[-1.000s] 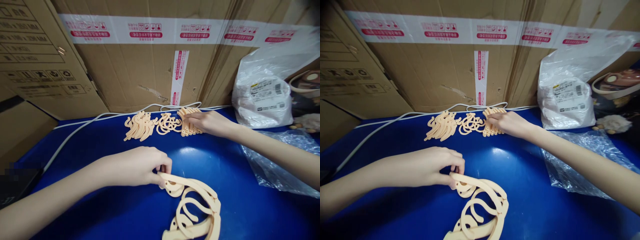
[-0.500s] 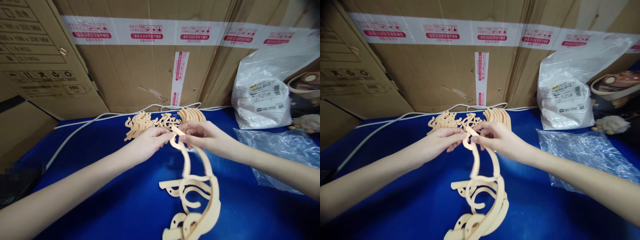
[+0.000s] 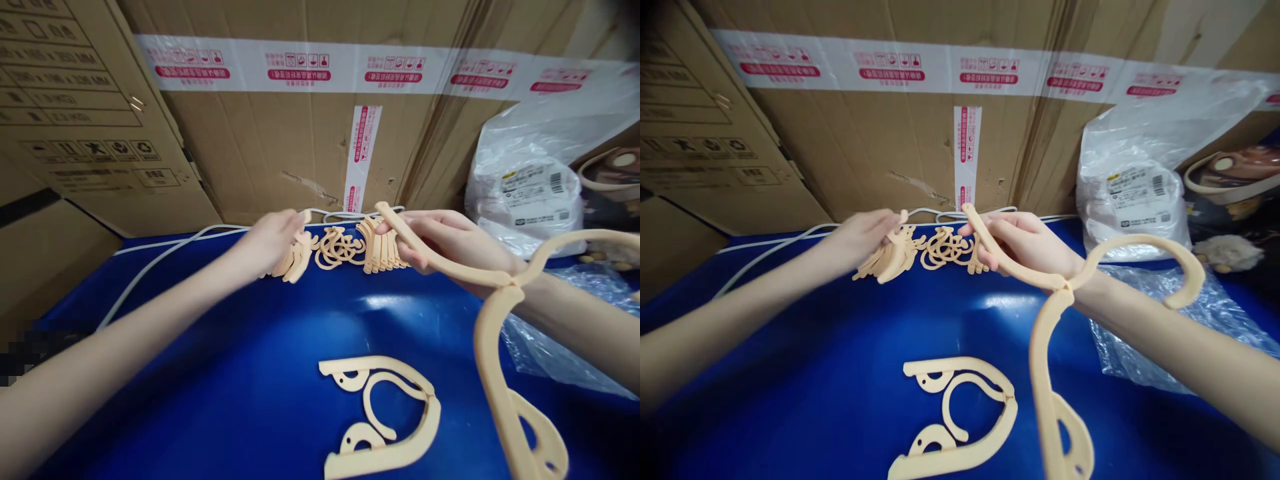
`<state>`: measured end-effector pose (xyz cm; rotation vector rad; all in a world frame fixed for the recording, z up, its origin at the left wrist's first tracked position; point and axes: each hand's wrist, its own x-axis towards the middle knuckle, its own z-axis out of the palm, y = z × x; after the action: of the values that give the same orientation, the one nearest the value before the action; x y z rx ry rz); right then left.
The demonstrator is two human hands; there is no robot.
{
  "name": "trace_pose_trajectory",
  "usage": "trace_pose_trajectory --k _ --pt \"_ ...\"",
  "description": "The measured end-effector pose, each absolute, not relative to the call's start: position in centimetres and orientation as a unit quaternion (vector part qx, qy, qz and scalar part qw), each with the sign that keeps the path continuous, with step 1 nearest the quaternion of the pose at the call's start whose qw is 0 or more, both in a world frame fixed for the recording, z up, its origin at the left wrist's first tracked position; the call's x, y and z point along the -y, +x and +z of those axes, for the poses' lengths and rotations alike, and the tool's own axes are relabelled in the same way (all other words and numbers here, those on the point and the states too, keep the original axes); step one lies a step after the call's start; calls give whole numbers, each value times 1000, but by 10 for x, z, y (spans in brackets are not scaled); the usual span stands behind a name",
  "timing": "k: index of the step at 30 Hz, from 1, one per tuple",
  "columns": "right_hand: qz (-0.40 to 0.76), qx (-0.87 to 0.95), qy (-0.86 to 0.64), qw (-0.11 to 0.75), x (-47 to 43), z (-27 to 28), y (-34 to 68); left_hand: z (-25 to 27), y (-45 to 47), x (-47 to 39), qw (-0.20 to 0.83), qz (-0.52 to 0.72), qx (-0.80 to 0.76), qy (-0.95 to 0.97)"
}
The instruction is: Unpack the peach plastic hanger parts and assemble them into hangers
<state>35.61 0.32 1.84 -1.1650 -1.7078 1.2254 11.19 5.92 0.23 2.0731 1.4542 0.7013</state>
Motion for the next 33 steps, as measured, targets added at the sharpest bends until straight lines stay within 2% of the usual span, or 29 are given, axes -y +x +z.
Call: trace_pose_trajectory --k 3,7,10,12,14,16,17,19,21,23,25,27,31,33 --pt "511 612 -460 390 -3 19 358 1 84 -93 300 207 -582 727" --pt "479 631 -478 379 -3 17 359 -9 57 -114 292 165 -604 723" --pt "487 615 -478 395 -4 17 359 -18 48 -116 249 151 -628 721" --pt "506 583 -470 428 -5 18 358 -18 50 -110 184 160 -647 723" --pt "510 547 -469 470 -6 19 357 -13 60 -96 104 189 -646 732" --pt "510 502 -473 514 -8 20 355 -5 79 -75 91 252 -609 747" --pt "510 477 -471 539 -9 20 354 -1 90 -63 132 288 -567 761" --pt "497 444 -455 590 -12 20 353 5 112 -38 325 307 -454 771" --pt "459 448 -429 636 -15 18 356 6 129 -18 525 247 -391 714" --pt "415 480 -419 650 -17 17 363 6 138 -7 630 246 -372 636" --pt "384 541 -434 609 -18 15 373 4 139 -5 679 273 -368 573" --pt "330 646 -460 513 -17 13 380 2 138 -8 703 304 -359 534" --pt "48 817 -498 286 -10 7 378 1 140 -13 747 292 -322 503" --pt "-90 832 -499 224 -7 3 373 2 143 -13 769 252 -296 508"
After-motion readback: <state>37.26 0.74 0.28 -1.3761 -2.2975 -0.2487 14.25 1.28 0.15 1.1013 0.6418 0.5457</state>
